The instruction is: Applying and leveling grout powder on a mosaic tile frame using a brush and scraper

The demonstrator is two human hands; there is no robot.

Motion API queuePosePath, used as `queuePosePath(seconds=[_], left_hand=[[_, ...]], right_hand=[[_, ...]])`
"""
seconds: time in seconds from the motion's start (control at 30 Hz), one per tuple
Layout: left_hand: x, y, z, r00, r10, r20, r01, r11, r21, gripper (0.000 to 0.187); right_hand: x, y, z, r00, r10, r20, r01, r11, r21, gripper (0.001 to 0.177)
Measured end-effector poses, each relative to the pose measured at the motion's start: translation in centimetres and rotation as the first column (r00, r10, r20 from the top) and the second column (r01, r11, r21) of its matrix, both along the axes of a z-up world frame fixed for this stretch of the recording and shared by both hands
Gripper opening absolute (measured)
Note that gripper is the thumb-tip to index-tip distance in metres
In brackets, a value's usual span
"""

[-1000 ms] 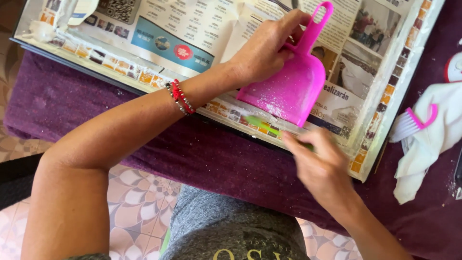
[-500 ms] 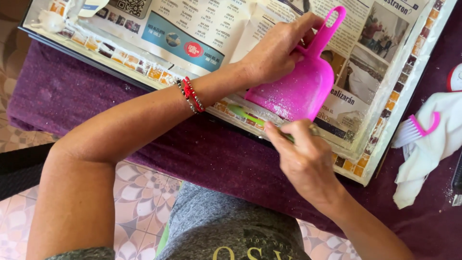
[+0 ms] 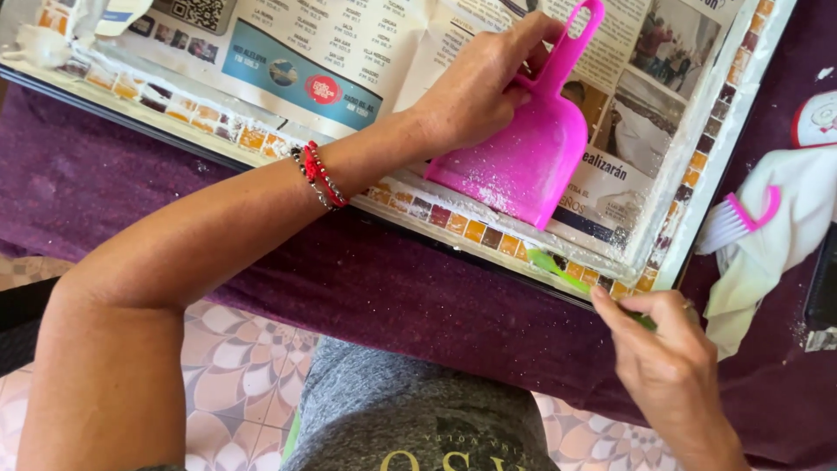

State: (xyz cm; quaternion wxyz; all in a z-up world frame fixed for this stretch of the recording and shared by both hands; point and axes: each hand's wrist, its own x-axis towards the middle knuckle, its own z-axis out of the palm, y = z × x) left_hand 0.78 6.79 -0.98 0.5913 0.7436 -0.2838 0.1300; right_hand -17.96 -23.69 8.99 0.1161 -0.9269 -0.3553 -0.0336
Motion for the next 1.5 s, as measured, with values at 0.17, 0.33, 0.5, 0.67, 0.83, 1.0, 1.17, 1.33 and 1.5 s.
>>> queuePosePath(seconds=[0.17,0.33,0.5,0.67,0.83,1.0,1.17,1.33,1.5], left_hand=[[-0.2,0.0,0.2,1.000,-0.007,-0.006,0.007,1.000,-0.013,0.057],[-0.2,0.0,0.4,1.000,0.010,0.024,-0.010,1.000,0.006,0.056],[-0.4,0.1,0.8,0.999,-0.016,0.029,0.016,1.000,-0.008,0.057],[-0.3,0.2,0.7,0.999,-0.002,0.050,0.002,1.000,0.009,0.054],[-0.2,0.0,0.3,0.999,0.030,0.035,-0.031,0.999,0.019,0.054],[-0.1,-0.1,-0.1,1.000,0.012,-0.003,-0.012,1.000,0.013,0.055],[0.0,-0.3,-0.1,1.000,0.015,0.006,-0.015,1.000,0.010,0.054],[0.2,-0.3,-0.3,0.999,0.034,0.016,-0.034,0.999,0.011,0.054],[0.1,-0.2,0.1,1.000,0.009,0.024,-0.009,1.000,-0.009,0.054]], right_hand=[[1.1,1.0,-0.9,0.998,0.044,-0.036,-0.042,0.998,0.054,0.037],[3.2,7.4,-1.4,0.979,0.198,0.052,-0.203,0.970,0.133,0.030],[4.7,12.1,-1.7,0.970,0.224,0.095,-0.235,0.965,0.119,0.029],[4.1,10.8,-1.7,0.967,0.251,0.055,-0.256,0.950,0.176,0.029],[2.4,4.3,-0.5,0.989,0.108,-0.098,-0.100,0.992,0.076,0.045],[2.1,1.1,0.8,0.978,0.055,-0.199,-0.024,0.988,0.154,0.035],[3.4,4.2,-0.5,0.964,0.171,-0.205,-0.140,0.978,0.156,0.038],[5.1,9.4,-1.7,0.934,0.284,-0.215,-0.231,0.942,0.243,0.039],[5.3,11.3,-1.7,0.937,0.307,-0.169,-0.247,0.921,0.302,0.030]])
